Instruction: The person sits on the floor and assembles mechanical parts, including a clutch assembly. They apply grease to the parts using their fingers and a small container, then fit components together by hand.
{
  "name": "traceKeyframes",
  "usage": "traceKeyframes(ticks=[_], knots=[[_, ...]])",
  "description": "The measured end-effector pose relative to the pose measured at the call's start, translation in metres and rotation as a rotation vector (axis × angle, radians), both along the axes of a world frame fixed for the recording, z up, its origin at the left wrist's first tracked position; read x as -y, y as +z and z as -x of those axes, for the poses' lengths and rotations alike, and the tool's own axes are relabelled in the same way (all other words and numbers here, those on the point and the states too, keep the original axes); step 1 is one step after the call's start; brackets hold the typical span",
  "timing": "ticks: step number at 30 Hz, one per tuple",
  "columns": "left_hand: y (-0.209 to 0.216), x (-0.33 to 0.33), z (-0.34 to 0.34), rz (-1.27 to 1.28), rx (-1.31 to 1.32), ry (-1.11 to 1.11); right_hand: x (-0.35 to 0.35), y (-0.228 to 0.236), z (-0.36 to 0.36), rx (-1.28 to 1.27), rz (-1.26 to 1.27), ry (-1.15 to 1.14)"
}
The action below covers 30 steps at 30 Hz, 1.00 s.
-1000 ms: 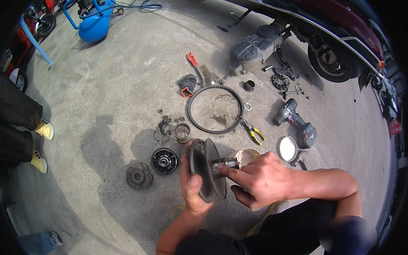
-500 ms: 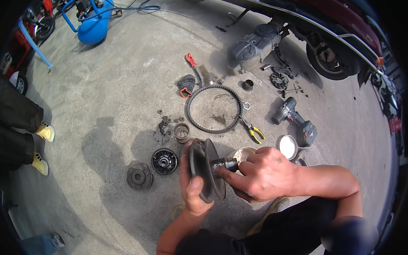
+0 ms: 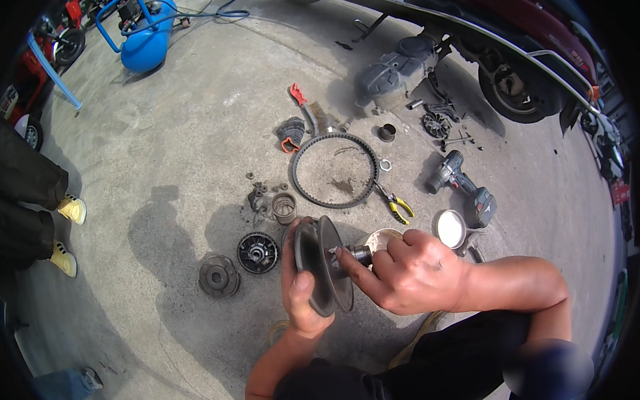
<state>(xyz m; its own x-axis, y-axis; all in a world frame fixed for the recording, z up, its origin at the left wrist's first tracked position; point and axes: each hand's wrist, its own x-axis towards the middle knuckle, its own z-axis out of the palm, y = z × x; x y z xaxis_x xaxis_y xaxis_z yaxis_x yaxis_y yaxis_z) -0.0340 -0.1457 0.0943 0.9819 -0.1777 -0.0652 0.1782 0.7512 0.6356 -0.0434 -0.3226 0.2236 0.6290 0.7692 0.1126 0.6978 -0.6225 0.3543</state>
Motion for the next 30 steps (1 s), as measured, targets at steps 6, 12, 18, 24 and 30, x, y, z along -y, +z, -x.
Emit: traceKeyframes(ticks=[6, 12, 18, 24, 30], knots=[[0.002, 0.000, -0.001, -0.100, 0.042, 0.023, -0.013, -0.003, 0.006, 0.030, 0.090, -0.037], [-0.002, 0.000, -0.002, -0.068, 0.009, -0.010, -0.014, -0.007, 0.010, 0.069, 0.252, -0.007], [-0.005, -0.002, -0.002, -0.101, -0.020, -0.030, -0.012, -0.001, 0.014, 0.051, 0.225, 0.042], [-0.004, -0.002, -0.003, -0.043, 0.025, -0.020, 0.005, 0.016, -0.017, -0.738, -0.486, -0.275], [-0.002, 0.001, 0.000, 0.072, -0.002, -0.061, 0.013, 0.017, -0.052, -1.465, -0.966, -0.726]])
